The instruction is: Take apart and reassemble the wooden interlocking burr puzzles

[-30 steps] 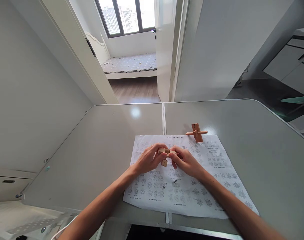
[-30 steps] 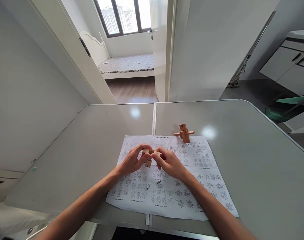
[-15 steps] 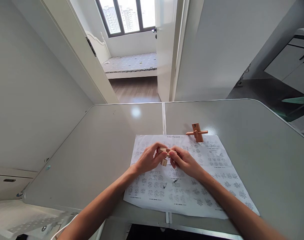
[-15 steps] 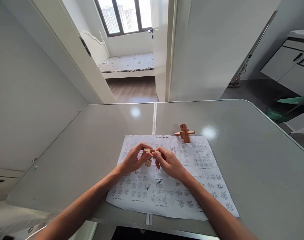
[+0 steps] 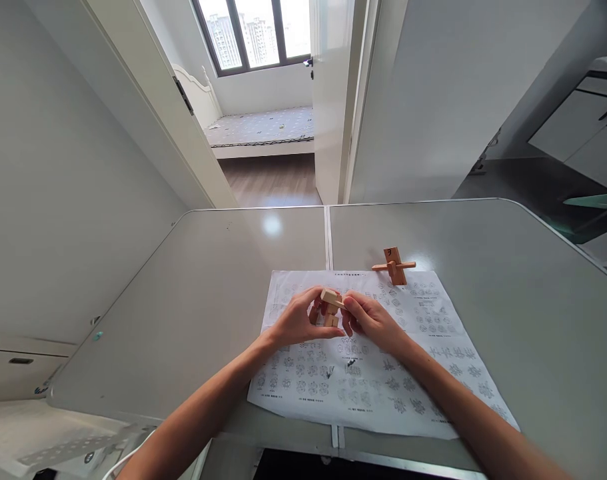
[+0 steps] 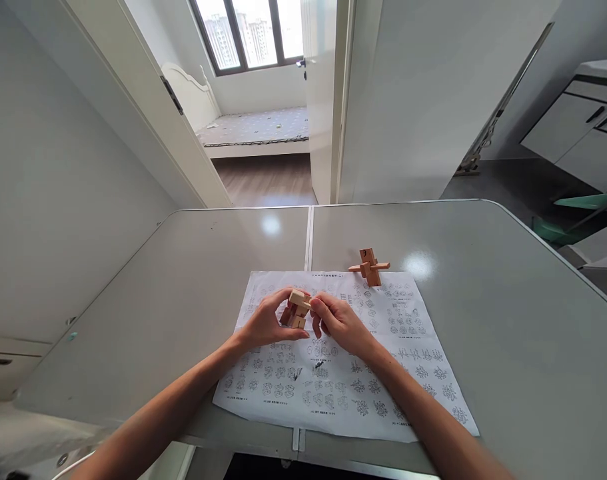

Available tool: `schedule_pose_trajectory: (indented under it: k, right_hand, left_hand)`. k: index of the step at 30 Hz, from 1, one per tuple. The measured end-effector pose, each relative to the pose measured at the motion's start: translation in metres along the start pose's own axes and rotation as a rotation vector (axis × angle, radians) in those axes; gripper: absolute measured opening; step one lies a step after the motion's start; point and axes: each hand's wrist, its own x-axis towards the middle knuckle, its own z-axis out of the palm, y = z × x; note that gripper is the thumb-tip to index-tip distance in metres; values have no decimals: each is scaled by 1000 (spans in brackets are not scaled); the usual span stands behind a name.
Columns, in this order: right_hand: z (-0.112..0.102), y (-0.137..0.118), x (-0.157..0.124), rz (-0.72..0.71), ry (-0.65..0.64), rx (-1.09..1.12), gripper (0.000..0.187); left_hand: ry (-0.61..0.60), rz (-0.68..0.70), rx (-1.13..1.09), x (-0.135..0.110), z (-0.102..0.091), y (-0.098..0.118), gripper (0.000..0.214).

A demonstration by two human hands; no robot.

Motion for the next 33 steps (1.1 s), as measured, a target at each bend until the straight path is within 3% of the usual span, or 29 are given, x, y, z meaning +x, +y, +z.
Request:
schedule_pose_trajectory:
  k: [9, 19, 33]
  right_hand:
    - [-7, -3, 0, 17, -82, 45, 58]
    - [1, -4, -2, -227, 56, -212, 41]
    - [-1, 6, -4, -337, 68, -315, 32]
  left_hand:
    - [-7, -13, -9, 1, 1, 5, 58]
    - [54, -42, -89, 0, 2, 7, 65]
    - [67, -27, -89, -3, 6, 3, 70]
